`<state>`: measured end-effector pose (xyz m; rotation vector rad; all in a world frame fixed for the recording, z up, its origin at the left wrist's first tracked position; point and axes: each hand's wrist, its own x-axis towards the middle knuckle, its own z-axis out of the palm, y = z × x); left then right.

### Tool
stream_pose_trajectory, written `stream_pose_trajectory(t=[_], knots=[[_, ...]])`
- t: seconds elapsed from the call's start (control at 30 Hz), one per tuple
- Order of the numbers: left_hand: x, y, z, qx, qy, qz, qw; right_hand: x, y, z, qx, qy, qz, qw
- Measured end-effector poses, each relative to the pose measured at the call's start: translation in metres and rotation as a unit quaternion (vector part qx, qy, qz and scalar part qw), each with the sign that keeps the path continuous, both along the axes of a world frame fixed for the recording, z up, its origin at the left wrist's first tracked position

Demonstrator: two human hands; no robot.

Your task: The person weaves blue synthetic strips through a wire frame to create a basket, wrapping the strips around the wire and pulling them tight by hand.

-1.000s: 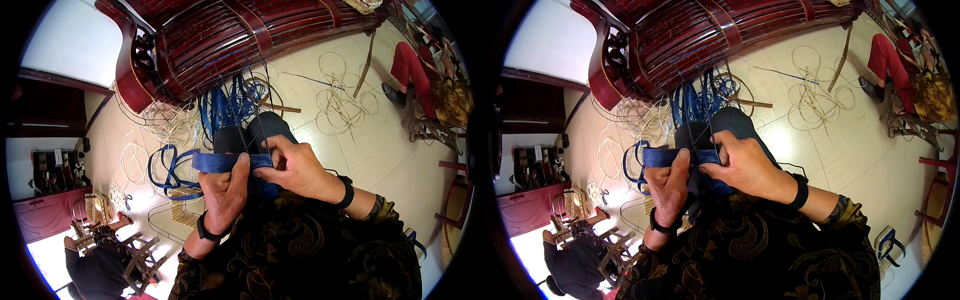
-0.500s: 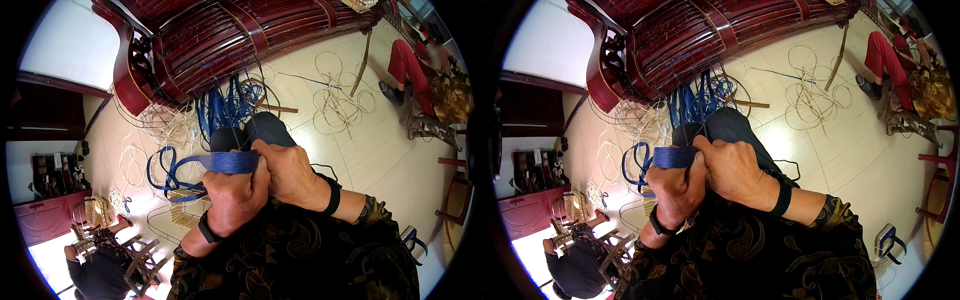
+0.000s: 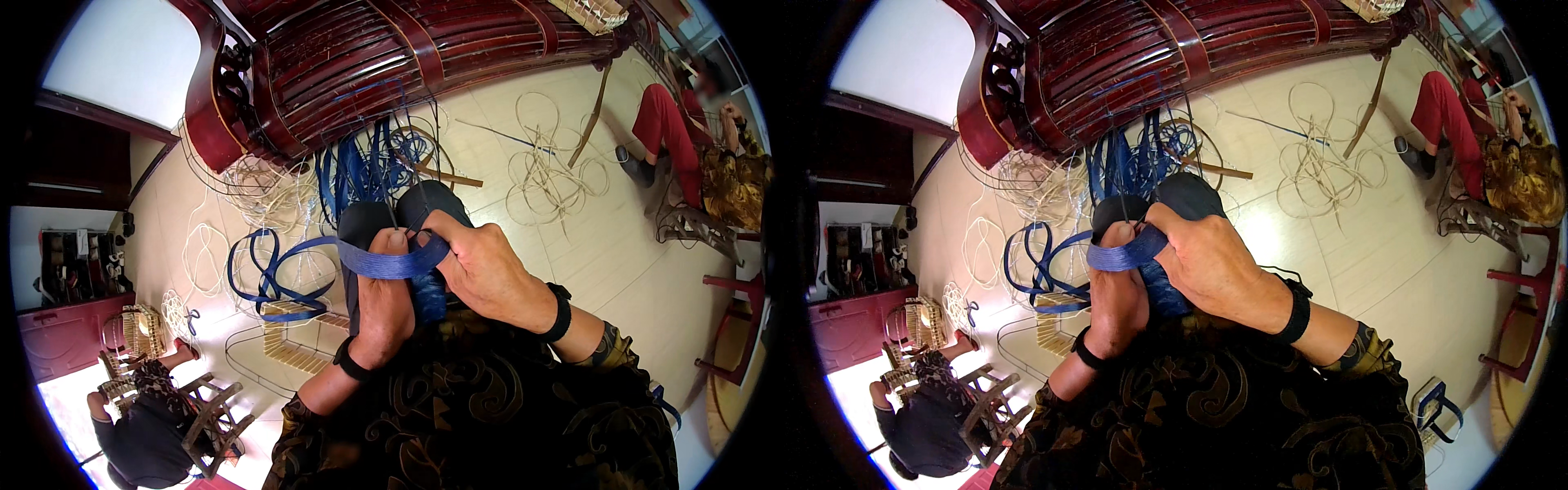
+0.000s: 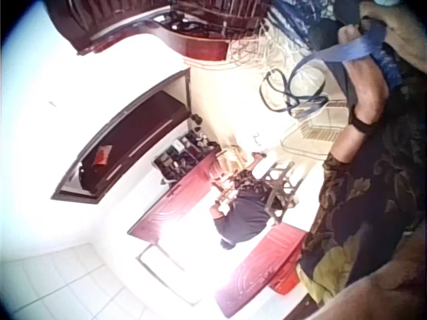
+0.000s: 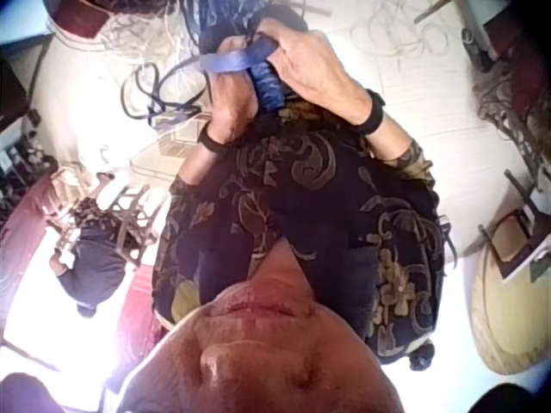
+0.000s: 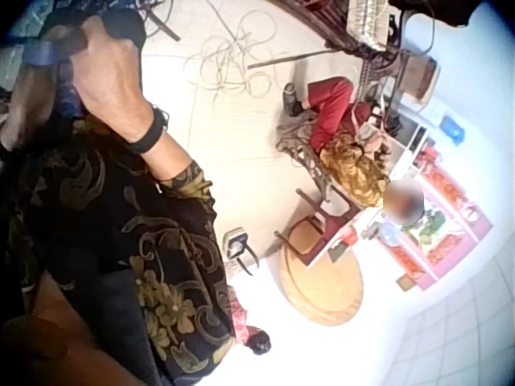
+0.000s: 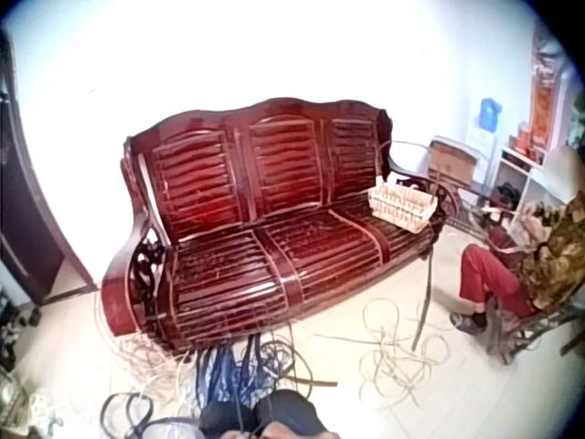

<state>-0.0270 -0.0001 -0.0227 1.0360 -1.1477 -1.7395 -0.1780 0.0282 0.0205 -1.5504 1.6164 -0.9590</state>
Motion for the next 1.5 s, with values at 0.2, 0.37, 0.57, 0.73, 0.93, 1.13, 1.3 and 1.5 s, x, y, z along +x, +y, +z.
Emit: stream_pose_trajectory(t=[0.2, 0.37, 0.57, 0.73, 0.93, 1.13, 1.3, 1.5], knots=[[-0.002, 0.008, -0.005, -0.086, -0.103, 0.012, 0.991, -0.008, -0.002, 0.005, -0.02, 0.108, 0.016, 0.994], [-0.018, 0.007, 0.01, 0.114, 0.139, 0.036, 0.983, -0.016, -0.01, 0.004, -0.01, -0.003, 0.009, 1.0], [-0.023, 0.006, 0.012, 0.094, 0.136, -0.004, 0.986, -0.021, -0.017, 0.006, 0.065, -0.155, -0.019, 0.986], [-0.025, 0.005, 0.014, 0.102, 0.119, 0.016, 0.988, -0.023, -0.024, -0.002, 0.046, -0.083, 0.005, 0.995], [-0.023, 0.0, 0.018, 0.124, 0.085, 0.004, 0.989, -0.026, -0.029, 0.009, -0.055, 0.046, -0.019, 0.997], [-0.027, 0.001, 0.018, 0.125, 0.071, 0.017, 0.989, -0.022, -0.03, 0.002, -0.12, 0.106, -0.008, 0.987], [-0.032, 0.002, 0.011, 0.108, 0.031, 0.108, 0.988, 0.005, -0.028, 0.001, -0.096, 0.24, -0.005, 0.966], [-0.023, 0.0, 0.01, 0.098, -0.072, 0.073, 0.99, 0.012, -0.029, -0.003, -0.084, 0.21, -0.019, 0.974]])
